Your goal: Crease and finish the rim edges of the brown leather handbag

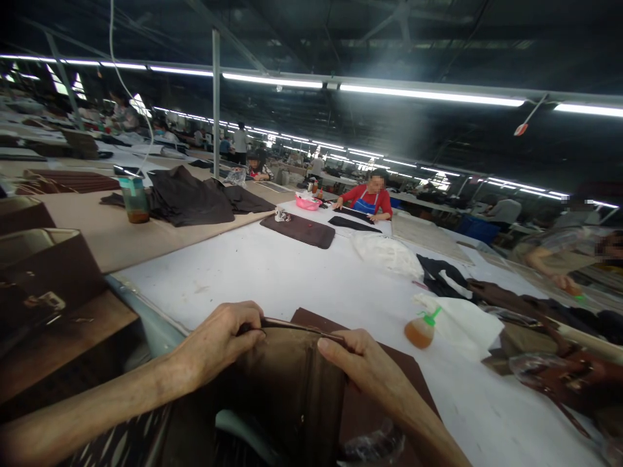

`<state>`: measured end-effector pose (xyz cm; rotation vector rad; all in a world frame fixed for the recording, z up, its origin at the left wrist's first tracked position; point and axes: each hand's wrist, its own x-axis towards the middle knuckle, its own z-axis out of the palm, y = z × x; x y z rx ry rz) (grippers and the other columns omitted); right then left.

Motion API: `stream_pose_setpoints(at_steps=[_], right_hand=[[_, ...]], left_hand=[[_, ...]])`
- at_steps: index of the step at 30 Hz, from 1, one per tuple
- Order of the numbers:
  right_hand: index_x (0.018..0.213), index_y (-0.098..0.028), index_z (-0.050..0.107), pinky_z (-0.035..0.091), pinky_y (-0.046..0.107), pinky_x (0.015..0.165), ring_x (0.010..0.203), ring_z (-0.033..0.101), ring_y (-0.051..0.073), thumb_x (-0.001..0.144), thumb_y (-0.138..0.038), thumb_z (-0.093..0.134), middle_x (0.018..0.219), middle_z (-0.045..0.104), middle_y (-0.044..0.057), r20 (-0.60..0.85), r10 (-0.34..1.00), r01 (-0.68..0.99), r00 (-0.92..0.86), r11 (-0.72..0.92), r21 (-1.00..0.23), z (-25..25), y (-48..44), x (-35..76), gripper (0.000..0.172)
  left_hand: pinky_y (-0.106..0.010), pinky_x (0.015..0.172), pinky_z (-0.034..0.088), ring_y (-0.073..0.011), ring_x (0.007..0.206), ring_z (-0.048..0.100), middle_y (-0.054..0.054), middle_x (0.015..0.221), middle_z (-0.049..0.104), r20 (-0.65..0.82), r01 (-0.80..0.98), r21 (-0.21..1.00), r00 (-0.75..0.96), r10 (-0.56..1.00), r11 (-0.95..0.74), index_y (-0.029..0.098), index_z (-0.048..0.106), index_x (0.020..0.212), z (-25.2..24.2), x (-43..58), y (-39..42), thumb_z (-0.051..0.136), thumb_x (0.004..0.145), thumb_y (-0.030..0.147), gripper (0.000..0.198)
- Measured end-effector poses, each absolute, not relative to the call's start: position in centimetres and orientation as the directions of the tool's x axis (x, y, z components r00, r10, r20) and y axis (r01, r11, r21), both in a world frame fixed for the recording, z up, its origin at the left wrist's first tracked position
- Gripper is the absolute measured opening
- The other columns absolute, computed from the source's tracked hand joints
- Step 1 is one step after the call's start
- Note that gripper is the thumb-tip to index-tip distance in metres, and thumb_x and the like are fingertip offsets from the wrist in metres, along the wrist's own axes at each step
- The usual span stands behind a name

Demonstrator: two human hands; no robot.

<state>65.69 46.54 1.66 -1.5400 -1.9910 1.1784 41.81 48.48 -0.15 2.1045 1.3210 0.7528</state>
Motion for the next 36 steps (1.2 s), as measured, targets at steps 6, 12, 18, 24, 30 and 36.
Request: stream_pose_setpoints(at_steps=[6,12,18,24,30,36], right_hand=[[0.062,-0.014,0.049,0.020,0.020,0.041,0.045,0.031,0.007,0.082,-0.055,0.042,0.049,0.033,-0.005,-0.219,0.910,0.647,-0.352,0.067,-0.759,0.8,47.2,65.9,0.046],[0.063,-0.015,0.052,0.027,0.021,0.046,0.051,0.038,0.010,0.082,-0.051,0.043,0.052,0.041,-0.003,-0.197,0.937,0.714,-0.288,0.073,-0.696,1.2,46.9,65.9,0.043],[0.085,-0.017,0.063,0.039,0.025,0.067,0.075,0.054,0.019,0.077,-0.037,0.053,0.081,0.063,0.002,-0.090,0.970,0.707,-0.225,0.099,-0.700,1.9,46.8,65.6,0.024],[0.080,-0.015,0.064,0.039,0.025,0.065,0.072,0.054,0.018,0.083,-0.045,0.042,0.074,0.062,0.002,-0.194,0.952,0.603,-0.236,-0.013,-0.798,1.5,47.9,66.7,0.037],[0.066,-0.014,0.058,0.027,0.021,0.051,0.051,0.037,0.009,0.077,-0.052,0.052,0.055,0.047,-0.003,-0.313,0.919,0.524,-0.241,-0.149,-0.839,0.1,49.0,68.3,0.041],[0.063,-0.014,0.053,0.024,0.020,0.049,0.053,0.032,0.008,0.070,-0.052,0.061,0.056,0.041,-0.004,-0.329,0.926,0.475,-0.184,-0.209,-0.855,-0.9,49.4,69.2,0.039]], left_hand=[[-0.021,0.050,0.032,-0.0110,0.054,0.044,0.003,0.055,0.049,-0.030,0.516,0.853,0.189,0.982,-0.073,0.015,0.053,0.054,-1.4,42.1,49.9,0.055,0.060,0.022,0.010],[-0.020,0.044,0.026,-0.0096,0.049,0.036,0.005,0.046,0.040,-0.037,0.533,0.844,0.170,0.985,-0.060,0.016,0.050,0.053,-1.8,42.8,50.4,0.055,0.056,0.019,0.006],[-0.020,0.046,0.025,-0.0098,0.052,0.039,0.004,0.048,0.042,-0.017,0.618,0.779,0.190,0.982,-0.106,0.016,0.050,0.053,-0.8,43.3,49.5,0.052,0.059,0.018,0.007],[-0.020,0.048,0.025,-0.0101,0.053,0.040,0.004,0.050,0.044,-0.009,0.635,0.760,0.224,0.974,-0.139,0.016,0.050,0.053,-1.0,44.1,49.3,0.051,0.061,0.018,0.008],[-0.020,0.048,0.025,-0.0106,0.053,0.041,0.004,0.050,0.045,-0.074,0.662,0.741,0.243,0.967,-0.110,0.017,0.052,0.054,-0.3,45.2,49.1,0.052,0.061,0.020,0.008],[-0.020,0.048,0.024,-0.0103,0.053,0.040,0.005,0.051,0.044,-0.081,0.674,0.729,0.258,0.963,-0.119,0.017,0.053,0.054,-0.4,45.8,49.1,0.053,0.062,0.022,0.010]])
